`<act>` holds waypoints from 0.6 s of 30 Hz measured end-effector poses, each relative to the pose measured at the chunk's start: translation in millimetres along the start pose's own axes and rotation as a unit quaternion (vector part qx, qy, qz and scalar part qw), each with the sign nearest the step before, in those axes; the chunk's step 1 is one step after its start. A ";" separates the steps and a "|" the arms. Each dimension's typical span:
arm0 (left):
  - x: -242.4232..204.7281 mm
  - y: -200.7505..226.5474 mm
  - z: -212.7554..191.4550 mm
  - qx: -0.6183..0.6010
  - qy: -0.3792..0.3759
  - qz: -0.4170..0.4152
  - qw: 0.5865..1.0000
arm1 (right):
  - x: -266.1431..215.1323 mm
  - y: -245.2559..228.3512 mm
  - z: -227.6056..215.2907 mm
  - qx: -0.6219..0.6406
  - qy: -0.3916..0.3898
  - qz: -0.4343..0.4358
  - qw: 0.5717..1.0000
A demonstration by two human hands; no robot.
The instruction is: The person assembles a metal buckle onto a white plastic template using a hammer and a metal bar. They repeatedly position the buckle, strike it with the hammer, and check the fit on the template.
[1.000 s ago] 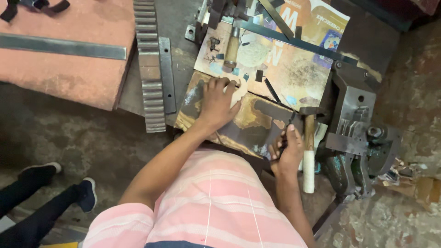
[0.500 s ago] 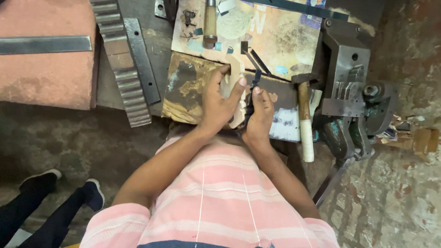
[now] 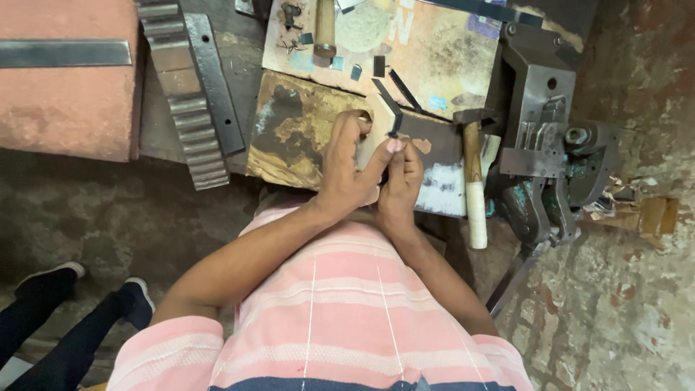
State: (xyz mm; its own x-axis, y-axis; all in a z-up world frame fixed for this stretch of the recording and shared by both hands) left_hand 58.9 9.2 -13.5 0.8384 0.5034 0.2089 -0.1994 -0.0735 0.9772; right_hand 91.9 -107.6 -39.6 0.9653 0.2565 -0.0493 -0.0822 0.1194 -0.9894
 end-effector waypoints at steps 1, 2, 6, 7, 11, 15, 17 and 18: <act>0.9 3.4 0.0 -0.001 0.004 0.020 1.000 | -0.7 1.0 -0.4 0.004 -0.004 -0.016 1.000; 1.5 6.8 0.0 -0.002 0.008 0.040 0.999 | -1.9 1.6 -1.4 0.008 -0.008 -0.032 0.999; -1.1 12.6 -5.6 -0.003 -0.014 0.041 0.999 | -11.4 5.9 -3.9 0.118 -0.004 0.058 0.991; -2.1 12.5 -9.4 -0.004 -0.020 0.034 0.999 | -12.9 4.4 -5.5 0.133 -0.013 0.091 0.987; -9.9 7.8 -27.0 -0.007 -0.040 0.012 0.999 | -9.2 -2.1 -22.2 -0.018 -0.027 0.140 0.990; -15.1 9.0 -28.2 0.001 -0.101 0.022 0.995 | -10.1 1.8 -39.3 0.001 -0.006 0.114 0.993; -13.4 11.3 -28.5 0.017 -0.126 -0.023 0.992 | -9.5 0.8 -42.7 0.059 -0.026 0.100 0.993; -13.3 14.7 -29.2 0.006 -0.124 -0.015 0.992 | -9.2 -0.7 -44.9 0.048 -0.021 0.110 0.993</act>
State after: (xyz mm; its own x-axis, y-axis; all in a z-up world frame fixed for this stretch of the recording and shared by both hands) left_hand 30.1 26.5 -3.0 0.9430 0.2792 0.1814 -0.1679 -0.0719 0.9832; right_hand 94.2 -153.1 -44.5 0.9104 0.3266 -0.2539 -0.3139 0.1457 -0.9382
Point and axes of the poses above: each hand's wrist, its own x-axis towards the middle knuckle, its own z-axis out of the palm, y = z × x, the point moved 2 cm from there along x, towards the middle knuckle, and after that the axes turned 2 degrees about -x, right-handed, at the moved point
